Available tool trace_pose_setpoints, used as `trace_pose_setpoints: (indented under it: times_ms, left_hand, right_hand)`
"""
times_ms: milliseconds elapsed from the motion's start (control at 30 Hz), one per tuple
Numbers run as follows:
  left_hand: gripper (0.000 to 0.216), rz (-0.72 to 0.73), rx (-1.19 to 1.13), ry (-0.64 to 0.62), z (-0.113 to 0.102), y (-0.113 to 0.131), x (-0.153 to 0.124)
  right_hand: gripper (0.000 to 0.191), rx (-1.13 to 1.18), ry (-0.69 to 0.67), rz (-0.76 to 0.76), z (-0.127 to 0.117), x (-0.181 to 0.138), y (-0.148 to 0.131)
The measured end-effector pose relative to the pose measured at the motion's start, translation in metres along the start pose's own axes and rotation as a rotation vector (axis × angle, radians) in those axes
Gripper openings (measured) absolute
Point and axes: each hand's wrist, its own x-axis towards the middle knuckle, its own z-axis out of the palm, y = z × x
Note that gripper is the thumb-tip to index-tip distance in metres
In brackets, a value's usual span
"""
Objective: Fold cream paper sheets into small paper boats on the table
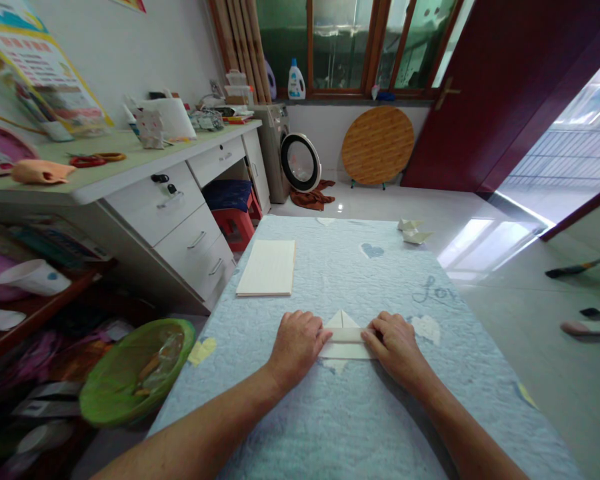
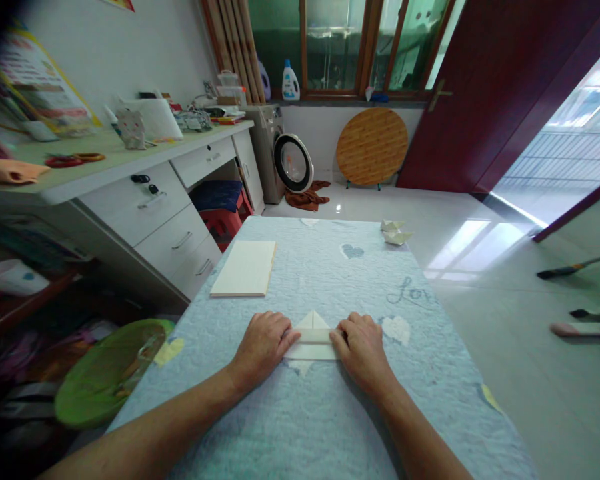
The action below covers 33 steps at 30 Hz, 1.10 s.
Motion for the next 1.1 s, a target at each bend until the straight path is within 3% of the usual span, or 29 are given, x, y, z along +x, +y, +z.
trace_pose_setpoints:
  times_ms: [600, 700, 800, 933, 1100]
  left_hand:
    - [0.01, -0.013, 0.019, 0.026, 0.0, -0.004, -0.002]
    - [0.01, 0.071, 0.002, 0.084, 0.001, -0.007, -0.003]
    - [0.014, 0.25, 0.009, 0.118, 0.001, -0.01, -0.004]
    - [0.007, 0.479, 0.086, 0.016, -0.001, -0.012, -0.005]
    - [0.021, 0.529, 0.156, -0.006, -0.001, -0.009, -0.014]
  right_hand:
    - [0.026, -0.082, 0.016, 0.08, -0.003, -0.001, -0.002]
    - [0.025, -0.111, 0.014, 0.086, -0.003, -0.001, -0.004]
    - [0.024, -0.16, 0.02, 0.101, -0.002, -0.001, -0.006]
    - [0.022, -0.185, 0.058, 0.091, -0.001, -0.003, -0.009]
    - [0.004, -0.147, 0.181, 0.043, 0.002, -0.006, -0.012]
